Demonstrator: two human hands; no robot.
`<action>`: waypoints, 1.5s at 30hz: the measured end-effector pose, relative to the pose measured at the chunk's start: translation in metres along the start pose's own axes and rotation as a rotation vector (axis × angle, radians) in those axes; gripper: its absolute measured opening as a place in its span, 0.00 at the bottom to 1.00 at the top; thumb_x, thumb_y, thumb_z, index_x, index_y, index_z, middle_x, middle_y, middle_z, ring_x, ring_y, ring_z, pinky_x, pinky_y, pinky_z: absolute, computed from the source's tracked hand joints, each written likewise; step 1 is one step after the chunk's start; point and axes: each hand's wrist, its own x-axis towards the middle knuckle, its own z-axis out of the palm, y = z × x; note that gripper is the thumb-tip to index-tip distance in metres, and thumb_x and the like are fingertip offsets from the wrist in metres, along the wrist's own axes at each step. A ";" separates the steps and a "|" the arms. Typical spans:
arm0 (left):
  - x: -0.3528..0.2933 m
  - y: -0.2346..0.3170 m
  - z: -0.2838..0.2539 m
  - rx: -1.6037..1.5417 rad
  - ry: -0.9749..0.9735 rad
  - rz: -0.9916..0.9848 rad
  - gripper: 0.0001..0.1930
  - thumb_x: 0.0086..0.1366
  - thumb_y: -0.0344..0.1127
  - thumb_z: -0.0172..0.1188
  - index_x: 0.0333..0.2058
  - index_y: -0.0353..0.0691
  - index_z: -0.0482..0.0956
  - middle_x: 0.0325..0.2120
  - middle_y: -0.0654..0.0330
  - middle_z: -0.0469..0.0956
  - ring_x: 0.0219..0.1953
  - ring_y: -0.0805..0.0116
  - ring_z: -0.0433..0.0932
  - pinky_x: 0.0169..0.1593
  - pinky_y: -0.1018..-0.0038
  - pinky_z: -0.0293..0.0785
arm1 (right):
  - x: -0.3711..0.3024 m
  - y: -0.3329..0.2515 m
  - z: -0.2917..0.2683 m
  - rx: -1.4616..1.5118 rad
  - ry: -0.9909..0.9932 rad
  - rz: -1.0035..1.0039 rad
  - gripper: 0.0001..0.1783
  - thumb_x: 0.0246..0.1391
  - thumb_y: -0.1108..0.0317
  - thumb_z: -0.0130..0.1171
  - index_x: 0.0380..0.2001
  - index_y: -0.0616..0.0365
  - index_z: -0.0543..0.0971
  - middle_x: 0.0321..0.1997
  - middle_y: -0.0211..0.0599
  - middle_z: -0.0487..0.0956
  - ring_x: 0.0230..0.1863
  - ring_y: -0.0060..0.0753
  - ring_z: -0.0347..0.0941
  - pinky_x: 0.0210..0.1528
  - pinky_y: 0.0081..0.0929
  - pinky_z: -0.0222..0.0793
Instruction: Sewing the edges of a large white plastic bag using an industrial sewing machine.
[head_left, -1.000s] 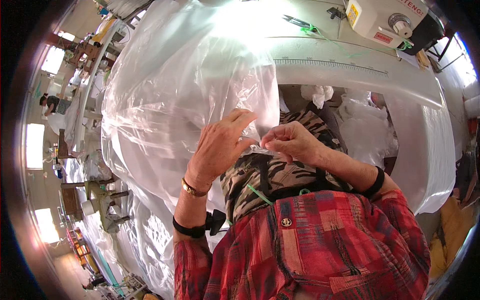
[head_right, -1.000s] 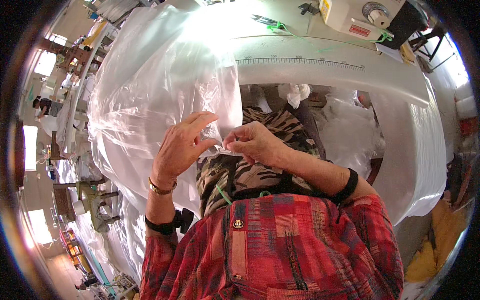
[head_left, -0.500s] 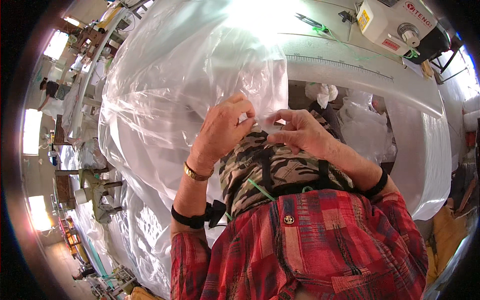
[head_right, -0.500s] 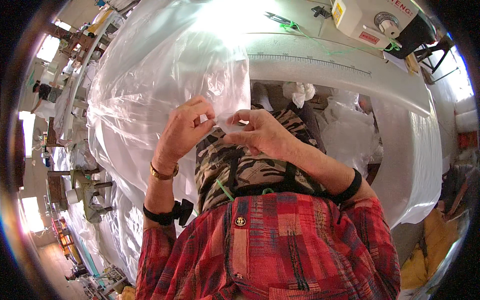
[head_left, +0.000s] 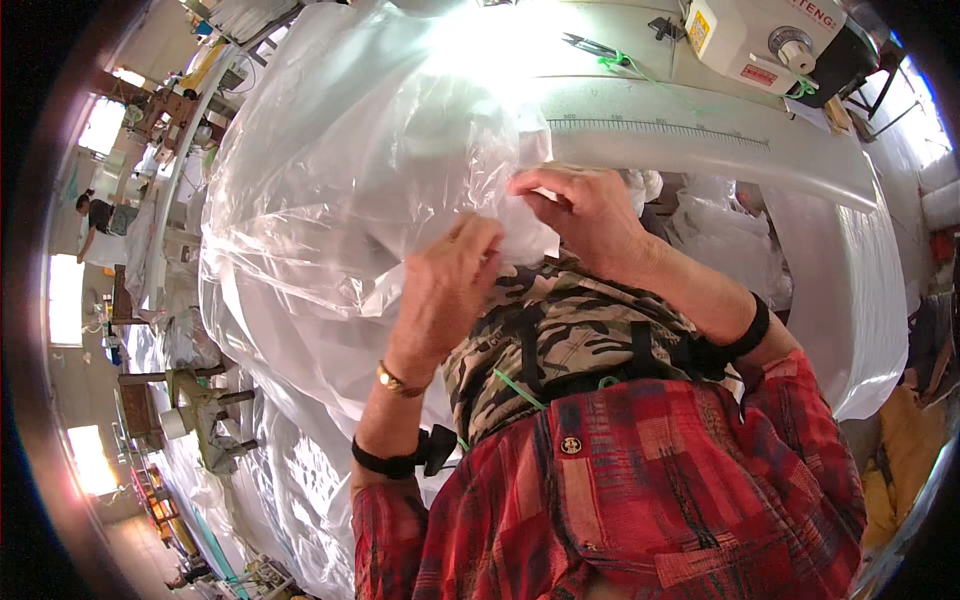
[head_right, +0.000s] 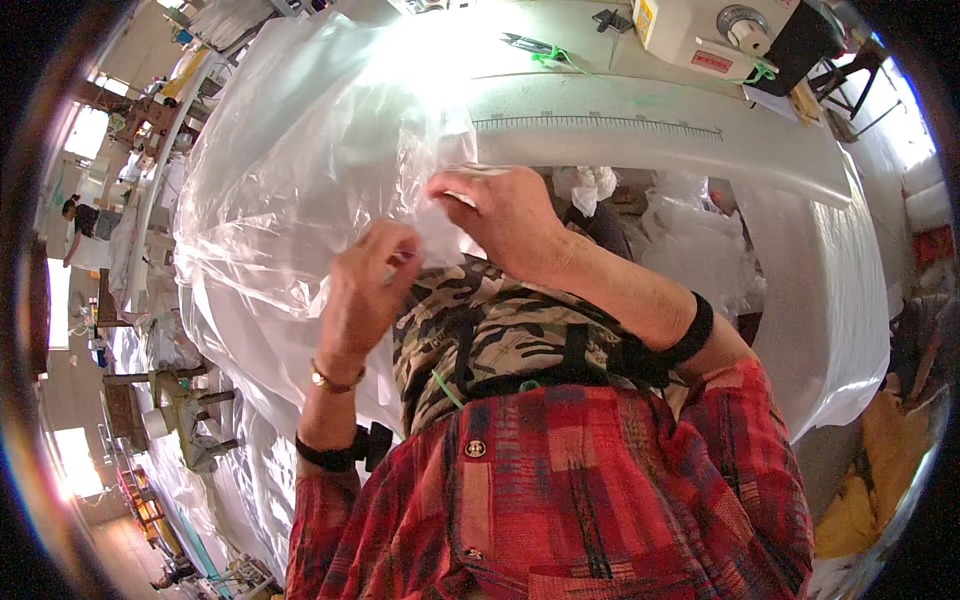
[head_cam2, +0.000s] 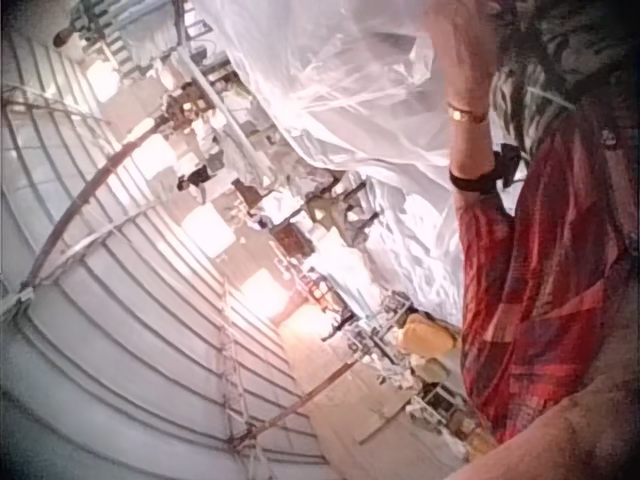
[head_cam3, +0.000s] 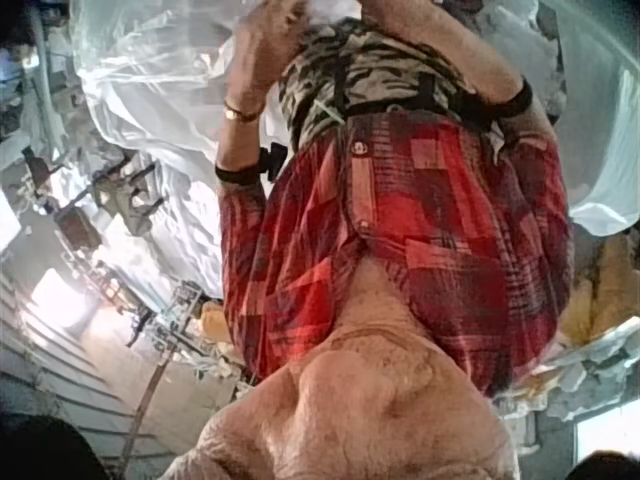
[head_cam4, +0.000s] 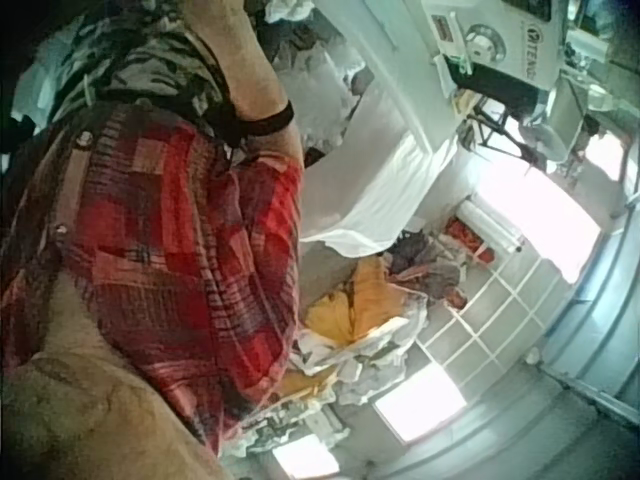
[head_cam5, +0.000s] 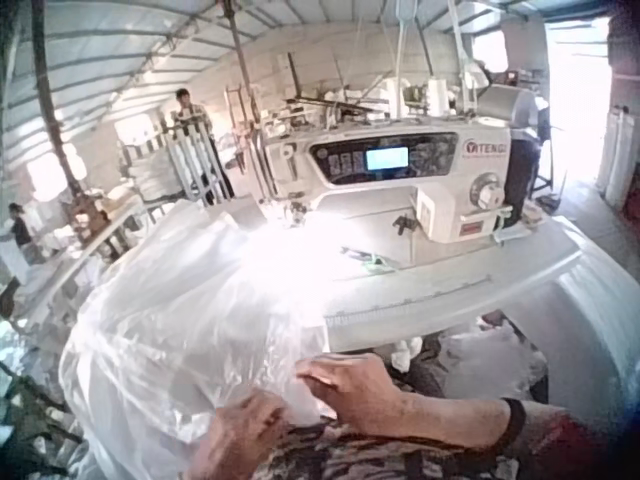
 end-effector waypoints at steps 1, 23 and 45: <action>-0.002 -0.004 0.010 0.056 0.030 0.016 0.07 0.56 0.27 0.59 0.33 0.38 0.73 0.28 0.55 0.74 0.29 0.52 0.76 0.30 0.66 0.72 | -0.003 0.005 0.002 0.054 0.076 -0.019 0.08 0.54 0.75 0.59 0.39 0.62 0.77 0.41 0.42 0.80 0.25 0.30 0.70 0.30 0.26 0.69; 0.000 0.009 0.001 -0.099 0.281 -0.137 0.05 0.57 0.24 0.64 0.32 0.33 0.77 0.29 0.59 0.76 0.29 0.73 0.75 0.32 0.75 0.73 | 0.004 -0.011 0.008 0.287 -0.151 0.419 0.09 0.53 0.64 0.58 0.34 0.56 0.80 0.20 0.45 0.77 0.25 0.50 0.75 0.31 0.40 0.69; -0.009 -0.030 0.067 0.118 0.253 0.110 0.05 0.57 0.25 0.60 0.34 0.35 0.76 0.35 0.54 0.79 0.37 0.54 0.79 0.41 0.66 0.75 | -0.047 0.030 0.027 0.431 -0.090 0.608 0.15 0.58 0.63 0.60 0.40 0.66 0.77 0.33 0.37 0.79 0.34 0.26 0.75 0.34 0.27 0.69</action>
